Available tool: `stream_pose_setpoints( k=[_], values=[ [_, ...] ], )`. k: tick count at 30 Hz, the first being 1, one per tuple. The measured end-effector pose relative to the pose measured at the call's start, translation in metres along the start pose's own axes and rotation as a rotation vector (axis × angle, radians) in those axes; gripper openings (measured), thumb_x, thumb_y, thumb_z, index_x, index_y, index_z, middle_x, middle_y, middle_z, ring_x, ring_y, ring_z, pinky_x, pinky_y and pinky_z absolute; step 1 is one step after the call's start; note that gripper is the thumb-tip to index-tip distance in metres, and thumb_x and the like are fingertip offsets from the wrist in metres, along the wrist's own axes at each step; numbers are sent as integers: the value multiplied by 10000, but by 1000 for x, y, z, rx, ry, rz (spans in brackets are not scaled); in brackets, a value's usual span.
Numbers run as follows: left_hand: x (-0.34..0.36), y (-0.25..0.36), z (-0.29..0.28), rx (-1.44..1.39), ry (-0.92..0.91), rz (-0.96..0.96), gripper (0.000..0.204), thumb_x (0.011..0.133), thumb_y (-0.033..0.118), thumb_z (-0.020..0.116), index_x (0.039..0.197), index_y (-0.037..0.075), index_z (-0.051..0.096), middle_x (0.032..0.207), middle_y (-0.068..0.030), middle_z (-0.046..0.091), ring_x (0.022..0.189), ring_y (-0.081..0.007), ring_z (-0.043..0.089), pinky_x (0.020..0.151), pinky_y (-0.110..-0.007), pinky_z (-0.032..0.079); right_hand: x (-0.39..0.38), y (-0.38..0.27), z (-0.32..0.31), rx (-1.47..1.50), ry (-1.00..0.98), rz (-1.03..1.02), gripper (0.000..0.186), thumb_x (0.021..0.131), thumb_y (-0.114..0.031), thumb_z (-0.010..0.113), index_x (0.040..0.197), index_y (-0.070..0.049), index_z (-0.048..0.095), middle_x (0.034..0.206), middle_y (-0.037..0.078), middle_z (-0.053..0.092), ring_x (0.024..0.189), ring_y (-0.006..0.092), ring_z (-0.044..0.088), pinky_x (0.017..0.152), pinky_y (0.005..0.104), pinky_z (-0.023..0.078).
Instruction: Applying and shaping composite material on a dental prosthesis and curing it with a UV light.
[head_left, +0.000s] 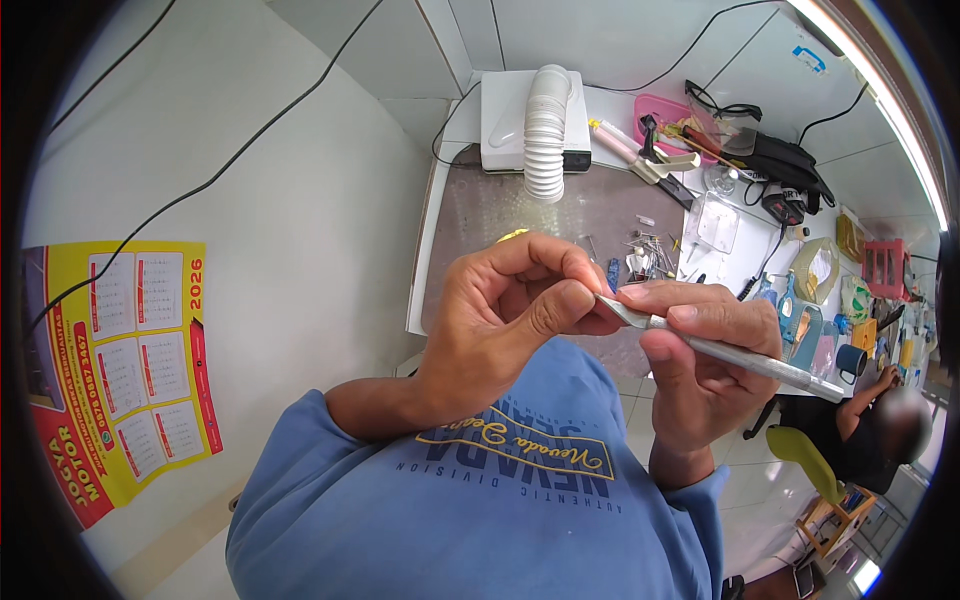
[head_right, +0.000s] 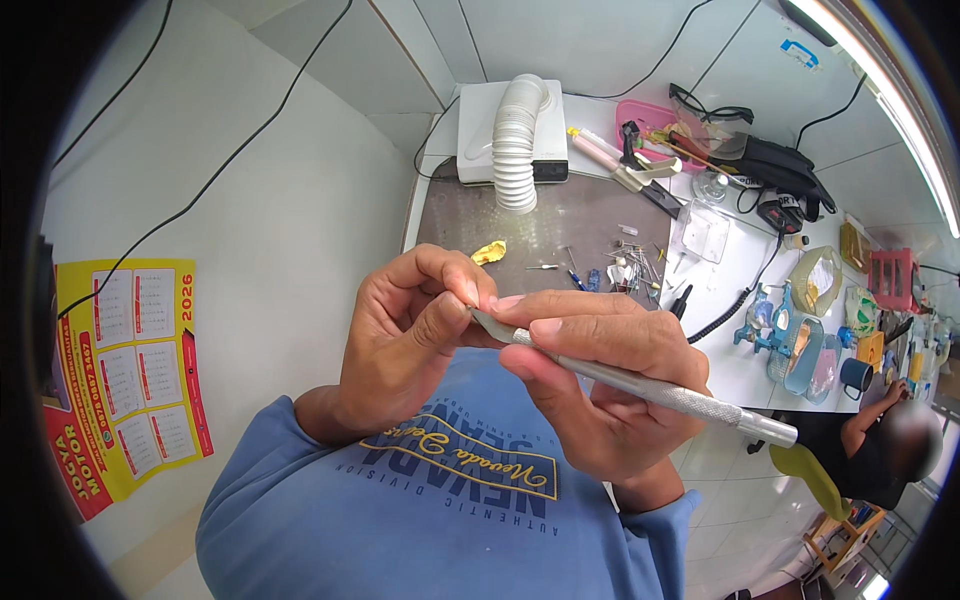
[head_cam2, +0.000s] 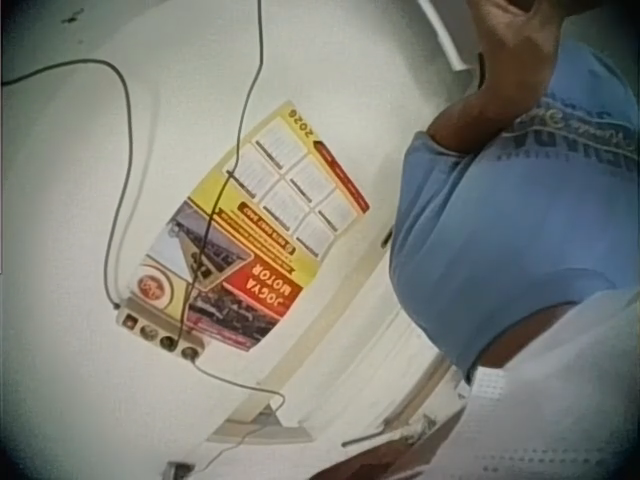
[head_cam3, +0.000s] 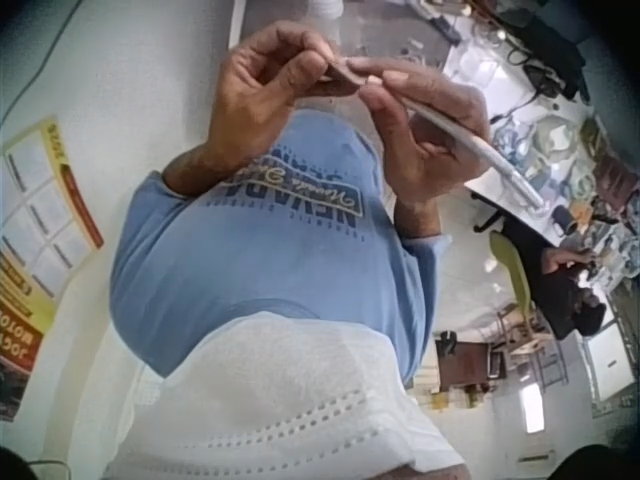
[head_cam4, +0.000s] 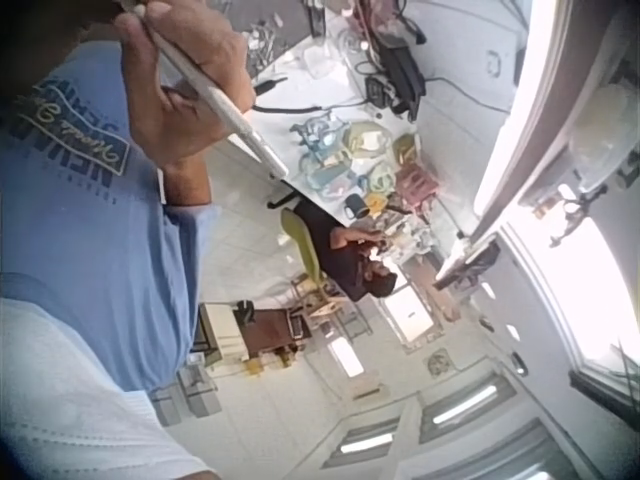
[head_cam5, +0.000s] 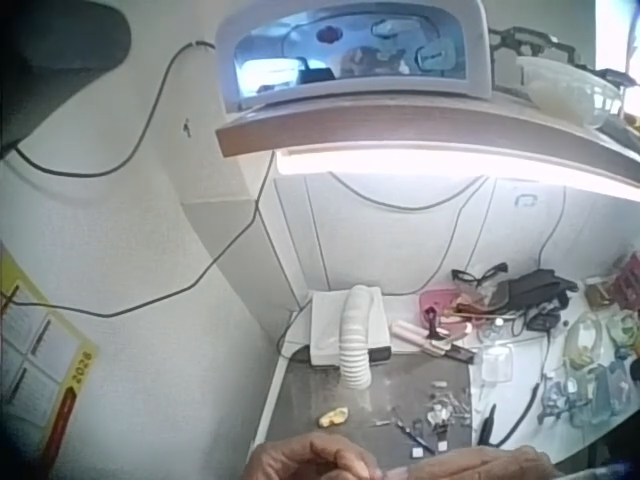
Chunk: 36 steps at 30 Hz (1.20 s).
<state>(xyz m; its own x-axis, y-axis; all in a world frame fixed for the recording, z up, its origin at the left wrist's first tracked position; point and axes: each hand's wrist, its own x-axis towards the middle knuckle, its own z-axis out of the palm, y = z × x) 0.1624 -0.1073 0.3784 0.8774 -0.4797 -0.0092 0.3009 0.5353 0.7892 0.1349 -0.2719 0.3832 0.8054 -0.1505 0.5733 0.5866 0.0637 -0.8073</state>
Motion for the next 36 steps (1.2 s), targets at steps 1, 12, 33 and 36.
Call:
stream_pose_setpoints(
  k=[1, 12, 33, 36],
  values=[
    [0, 1, 0, -30, -5, -14, 153, 947, 112, 577, 1018, -24, 571, 1001, -94, 614, 953, -152, 631, 883, -317, 555, -1, 1, 0, 0, -1, 1, 230, 751, 82, 730, 943, 56, 606, 874, 228, 689, 844, 302, 704, 681, 320, 576],
    [5, 16, 4, 209, -66, -39, 165, 962, 173, 557, 982, 11, 536, 938, -84, 586, 899, -133, 617, 830, -346, 582, -1, -2, -15, 139, -154, 4, 179, 792, 109, 655, 952, 46, 603, 931, 299, 662, 830, 322, 704, 704, 326, 579],
    [8, 11, 9, 72, -27, -126, 180, 958, 173, 565, 973, -1, 524, 934, -94, 590, 886, -146, 636, 809, -339, 588, 0, -6, -10, -157, -36, -40, 185, 734, 82, 703, 887, 15, 623, 865, 209, 700, 649, 165, 668, 549, 233, 512],
    [6, 9, 8, 187, -12, -14, 134, 953, 115, 563, 967, -15, 533, 929, -101, 598, 889, -155, 638, 811, -334, 579, -1, -7, -6, -196, 7, -65, 185, 719, 82, 720, 861, 8, 628, 834, 190, 705, 643, 167, 675, 534, 223, 512]
  ],
)
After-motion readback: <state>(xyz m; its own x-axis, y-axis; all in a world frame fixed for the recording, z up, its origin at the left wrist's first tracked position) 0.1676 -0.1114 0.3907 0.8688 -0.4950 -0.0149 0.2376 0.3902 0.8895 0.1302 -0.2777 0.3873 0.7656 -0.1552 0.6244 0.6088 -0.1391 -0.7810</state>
